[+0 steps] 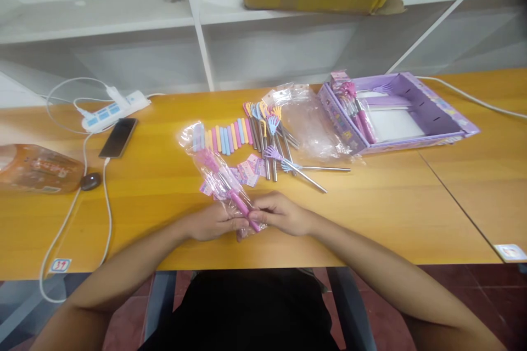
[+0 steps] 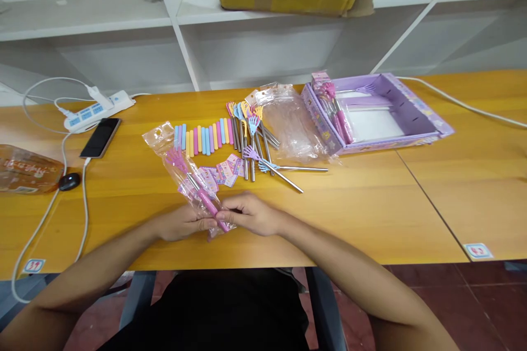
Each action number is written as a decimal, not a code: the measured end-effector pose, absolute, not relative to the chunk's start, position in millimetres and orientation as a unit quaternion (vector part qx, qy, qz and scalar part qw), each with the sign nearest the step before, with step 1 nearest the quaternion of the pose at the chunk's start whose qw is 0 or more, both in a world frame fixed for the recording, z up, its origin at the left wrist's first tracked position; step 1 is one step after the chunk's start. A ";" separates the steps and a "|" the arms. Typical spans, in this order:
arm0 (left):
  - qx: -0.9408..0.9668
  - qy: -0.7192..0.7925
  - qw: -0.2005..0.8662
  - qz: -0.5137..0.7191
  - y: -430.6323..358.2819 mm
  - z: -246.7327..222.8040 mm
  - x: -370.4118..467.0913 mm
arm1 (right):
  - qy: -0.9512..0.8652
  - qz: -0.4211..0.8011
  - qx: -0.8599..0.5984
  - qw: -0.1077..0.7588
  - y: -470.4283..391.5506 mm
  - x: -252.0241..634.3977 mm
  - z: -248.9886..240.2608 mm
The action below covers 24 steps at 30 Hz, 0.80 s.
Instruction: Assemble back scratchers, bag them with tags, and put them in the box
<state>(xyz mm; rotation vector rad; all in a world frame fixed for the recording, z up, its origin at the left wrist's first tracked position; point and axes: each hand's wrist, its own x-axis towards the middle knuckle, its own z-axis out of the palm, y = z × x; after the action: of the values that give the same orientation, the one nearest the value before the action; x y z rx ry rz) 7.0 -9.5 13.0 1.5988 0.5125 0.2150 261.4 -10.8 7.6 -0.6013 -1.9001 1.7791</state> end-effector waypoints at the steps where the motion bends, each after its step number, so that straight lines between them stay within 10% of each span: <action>1: 0.709 0.223 0.663 0.094 -8.8 14.1 6.7 | -0.698 0.642 -0.215 0.235 -10.9 261.8 8.3; 24: 0.809 0.106 0.578 0.014 -25.9 23.1 22.6 | -0.577 0.738 -0.236 0.259 1.3 251.5 -11.8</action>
<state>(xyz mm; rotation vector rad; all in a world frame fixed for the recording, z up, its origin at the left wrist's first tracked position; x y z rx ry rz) 22.6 -25.9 23.1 1.8927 0.2472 0.0333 251.5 1.3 -11.8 -0.6386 -1.5638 1.9989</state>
